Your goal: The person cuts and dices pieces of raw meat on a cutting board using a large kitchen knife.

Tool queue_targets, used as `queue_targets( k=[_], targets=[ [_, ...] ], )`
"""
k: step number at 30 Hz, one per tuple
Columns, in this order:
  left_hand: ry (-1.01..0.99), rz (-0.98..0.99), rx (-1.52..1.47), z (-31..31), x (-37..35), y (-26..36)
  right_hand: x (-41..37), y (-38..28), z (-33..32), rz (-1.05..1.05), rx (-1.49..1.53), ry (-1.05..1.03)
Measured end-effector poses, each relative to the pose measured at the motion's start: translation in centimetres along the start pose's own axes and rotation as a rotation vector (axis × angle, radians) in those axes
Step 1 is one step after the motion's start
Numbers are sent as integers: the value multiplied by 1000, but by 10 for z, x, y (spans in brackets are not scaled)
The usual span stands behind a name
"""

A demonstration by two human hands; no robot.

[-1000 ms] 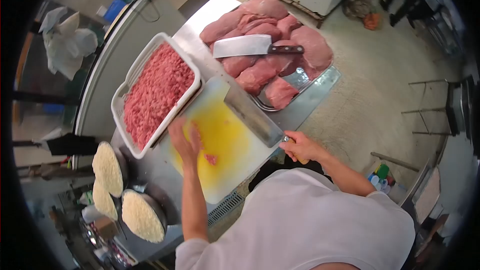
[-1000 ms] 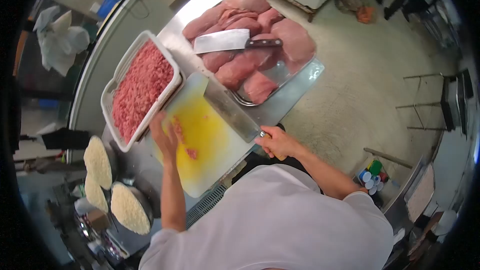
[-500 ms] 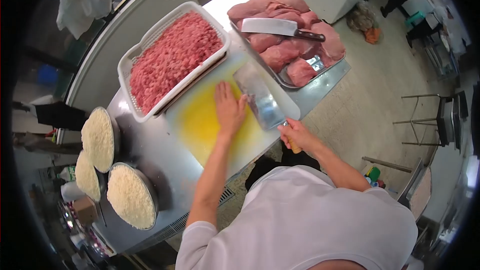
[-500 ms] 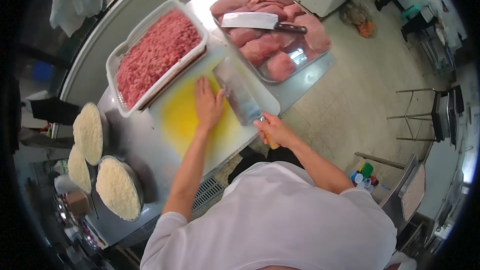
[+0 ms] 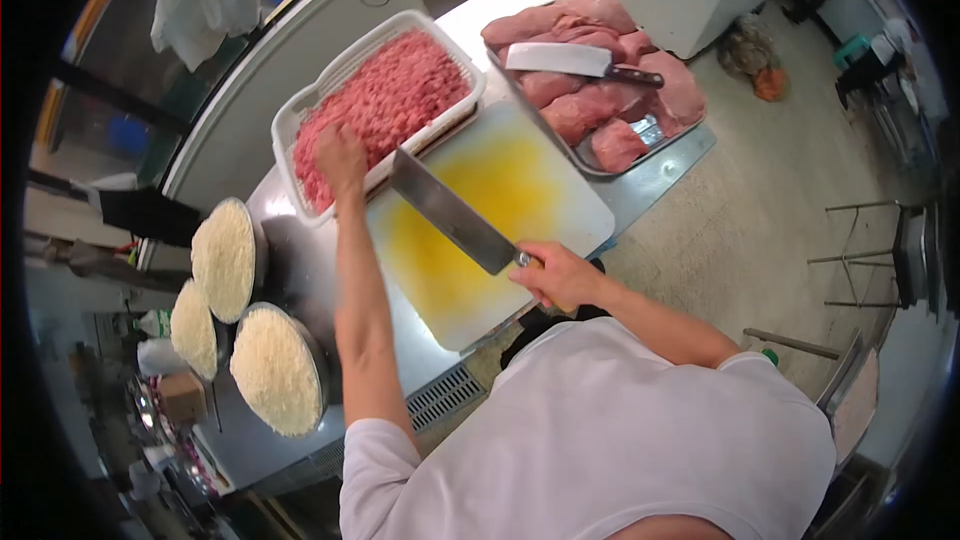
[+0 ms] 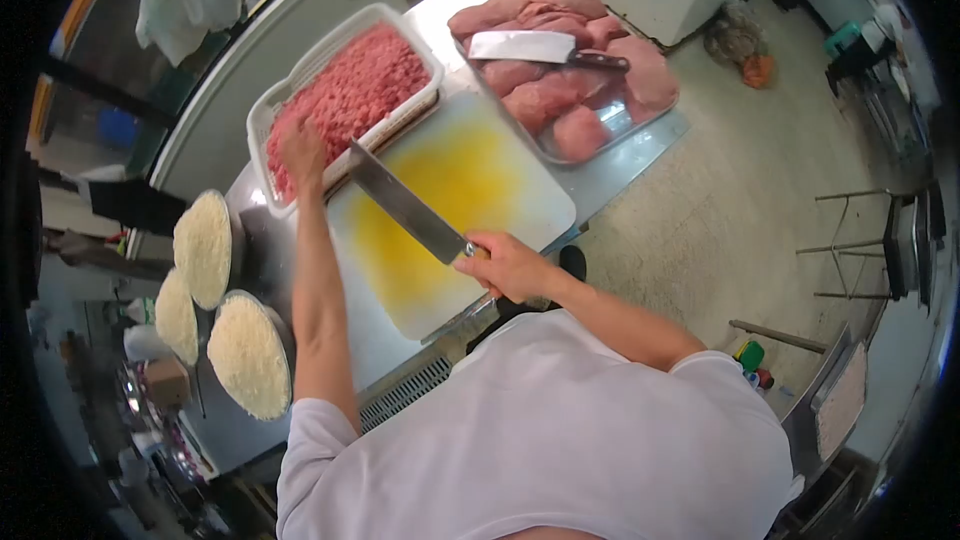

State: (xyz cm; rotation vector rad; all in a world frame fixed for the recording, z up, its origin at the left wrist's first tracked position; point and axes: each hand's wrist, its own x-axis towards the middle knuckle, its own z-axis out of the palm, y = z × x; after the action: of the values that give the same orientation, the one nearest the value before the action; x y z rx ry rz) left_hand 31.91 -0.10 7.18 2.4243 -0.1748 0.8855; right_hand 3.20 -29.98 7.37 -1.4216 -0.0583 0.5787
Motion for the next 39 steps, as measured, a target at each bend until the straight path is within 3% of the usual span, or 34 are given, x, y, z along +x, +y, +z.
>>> queue_targets(
  k=[2, 4, 7, 9, 10, 11, 12, 13, 15, 17, 21, 30, 32, 33, 35, 37, 39],
  targets=[
    [-16, 98, 79, -15, 19, 4, -10, 8, -20, 55, -52, 34],
    [124, 212, 77, -17, 17, 24, -21, 26, -33, 164, -111, 62],
    [57, 89, -125, 6, -7, 109, -26, 47, -58, 204, -12, 108],
    [-170, 121, -392, 45, -45, 165, -20, 59, -68, 204, 42, 121],
    [-311, 293, -373, 77, -71, 176, -17, 60, -73, 202, 1, 73],
    [-501, 318, -468, 86, -96, 213, -13, 60, -78, 201, -43, 22],
    [-611, 474, -556, 93, -112, 251, -11, 63, -81, 180, -69, 11],
    [-753, 521, -508, 108, -129, 270, -11, 59, -84, 182, -63, 15],
    [-757, 616, -516, 142, -154, 298, -15, 45, -92, 166, -131, 5],
    [-855, 524, -293, 159, -163, 322, -19, 37, -100, 168, -130, -1],
    [-906, 404, -159, 175, -166, 336, -14, 38, -113, 219, -146, -58],
    [-880, 287, -570, 175, -162, 300, -4, 28, -125, 189, -112, -108],
    [-1043, -512, -1043, 152, -156, 305, 0, 29, -121, 199, -122, -118],
    [-1033, -522, -1047, 142, -154, 302, 2, 28, -122, 199, -127, -104],
    [-783, -633, -1380, 112, -152, 284, 3, 27, -121, 196, -147, -101],
    [-722, -754, -1142, 54, -140, 265, 4, 29, -119, 191, -165, -98],
    [-615, -510, -832, 14, -143, 213, 5, 31, -115, 151, -173, -86]
  ],
)
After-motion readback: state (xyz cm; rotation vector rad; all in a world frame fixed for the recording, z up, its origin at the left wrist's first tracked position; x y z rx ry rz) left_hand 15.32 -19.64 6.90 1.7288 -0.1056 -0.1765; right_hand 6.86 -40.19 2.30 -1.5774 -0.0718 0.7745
